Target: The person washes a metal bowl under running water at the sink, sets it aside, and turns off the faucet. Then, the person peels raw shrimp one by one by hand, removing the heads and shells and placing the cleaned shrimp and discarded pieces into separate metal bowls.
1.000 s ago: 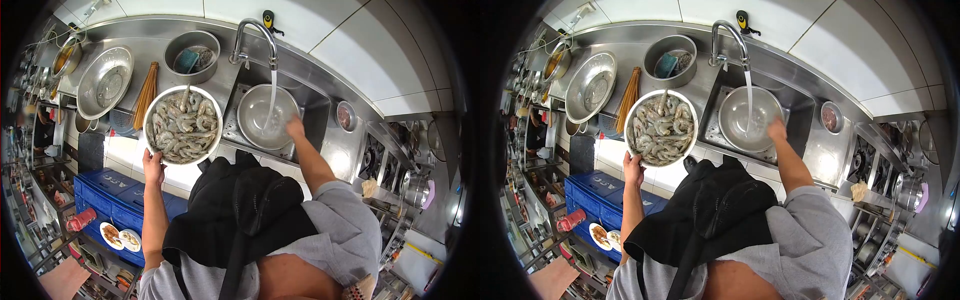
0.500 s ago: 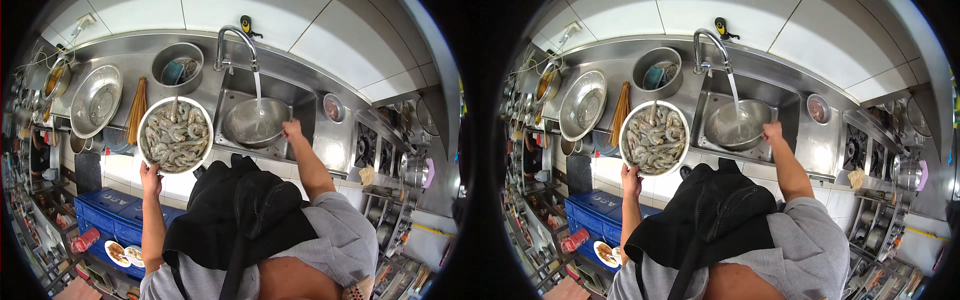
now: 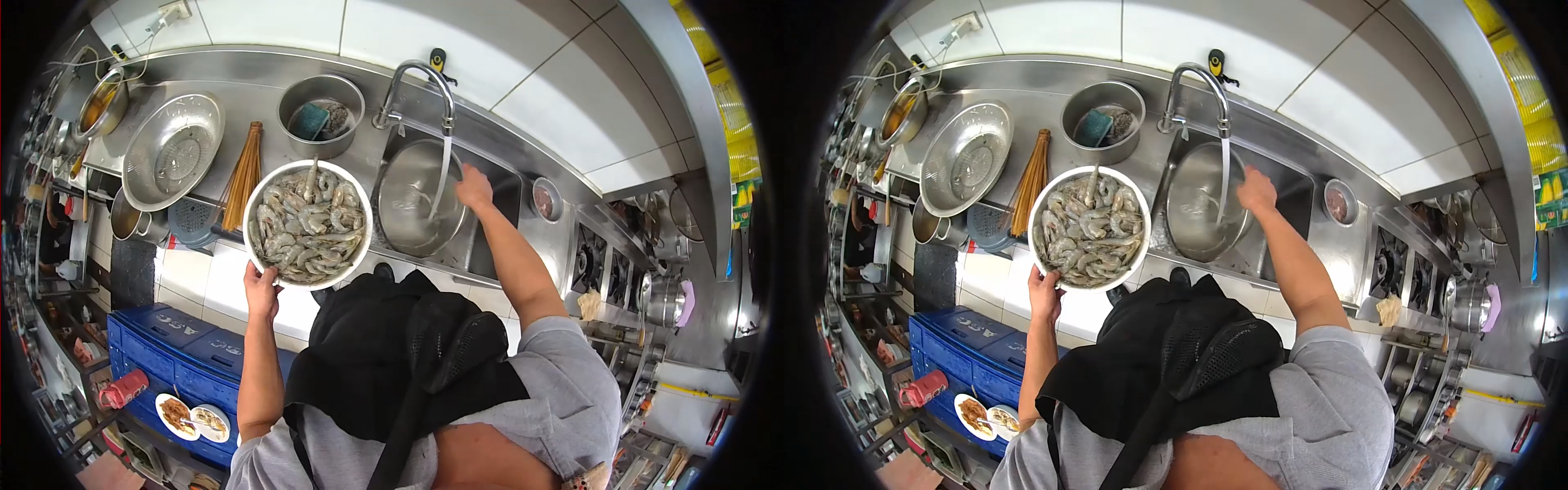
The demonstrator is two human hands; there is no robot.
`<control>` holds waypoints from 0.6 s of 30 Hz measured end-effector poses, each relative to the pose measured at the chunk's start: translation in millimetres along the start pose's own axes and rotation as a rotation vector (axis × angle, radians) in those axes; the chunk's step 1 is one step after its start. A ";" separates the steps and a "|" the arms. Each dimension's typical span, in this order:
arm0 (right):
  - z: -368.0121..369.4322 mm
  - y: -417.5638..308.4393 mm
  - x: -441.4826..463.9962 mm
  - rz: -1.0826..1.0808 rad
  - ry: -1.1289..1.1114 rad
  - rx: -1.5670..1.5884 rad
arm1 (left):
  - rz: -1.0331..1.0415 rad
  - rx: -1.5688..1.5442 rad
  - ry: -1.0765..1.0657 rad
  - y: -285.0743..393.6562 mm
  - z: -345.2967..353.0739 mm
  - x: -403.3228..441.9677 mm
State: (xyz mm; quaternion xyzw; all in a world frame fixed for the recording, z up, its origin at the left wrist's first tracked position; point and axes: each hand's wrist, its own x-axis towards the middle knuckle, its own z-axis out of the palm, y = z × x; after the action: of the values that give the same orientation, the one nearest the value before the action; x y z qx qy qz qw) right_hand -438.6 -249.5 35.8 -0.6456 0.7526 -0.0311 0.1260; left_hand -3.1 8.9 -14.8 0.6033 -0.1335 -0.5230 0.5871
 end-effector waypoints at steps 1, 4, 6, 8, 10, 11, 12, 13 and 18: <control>2.1 -13.6 1.6 -0.055 -0.054 -0.051 | -0.011 0.015 -0.009 3.2 -0.3 -1.4; 7.6 -46.2 6.7 -0.074 -0.186 -0.221 | -0.019 0.026 -0.012 7.5 2.8 -4.0; 9.9 -54.5 5.1 -0.203 -0.174 -0.294 | -0.031 0.027 -0.017 11.7 5.0 -5.2; 13.5 -41.7 3.1 -0.241 -0.171 -0.335 | -0.019 0.081 -0.047 8.6 -1.2 -2.8; 4.2 -24.4 2.0 -0.239 -0.169 -0.385 | -0.014 0.084 -0.050 14.2 3.0 -6.9; -7.3 -16.1 -0.8 -0.203 -0.169 -0.387 | -0.015 0.094 -0.050 19.3 5.4 -9.6; -20.2 -8.0 -3.5 -0.191 -0.153 -0.402 | -0.006 0.090 -0.043 21.0 7.2 -11.0; -24.1 7.8 0.8 -0.149 -0.116 -0.417 | -0.013 0.101 -0.043 20.3 6.1 -9.4; -71.5 56.6 -15.0 -0.104 0.115 -0.405 | -0.058 0.174 -0.072 32.2 1.4 -8.5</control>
State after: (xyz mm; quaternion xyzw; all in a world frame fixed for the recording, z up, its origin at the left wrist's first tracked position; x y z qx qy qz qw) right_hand -507.5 -233.8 95.2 -0.6927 0.7152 0.0776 -0.0513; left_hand 6.8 5.8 16.9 0.6366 -0.1817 -0.5475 0.5118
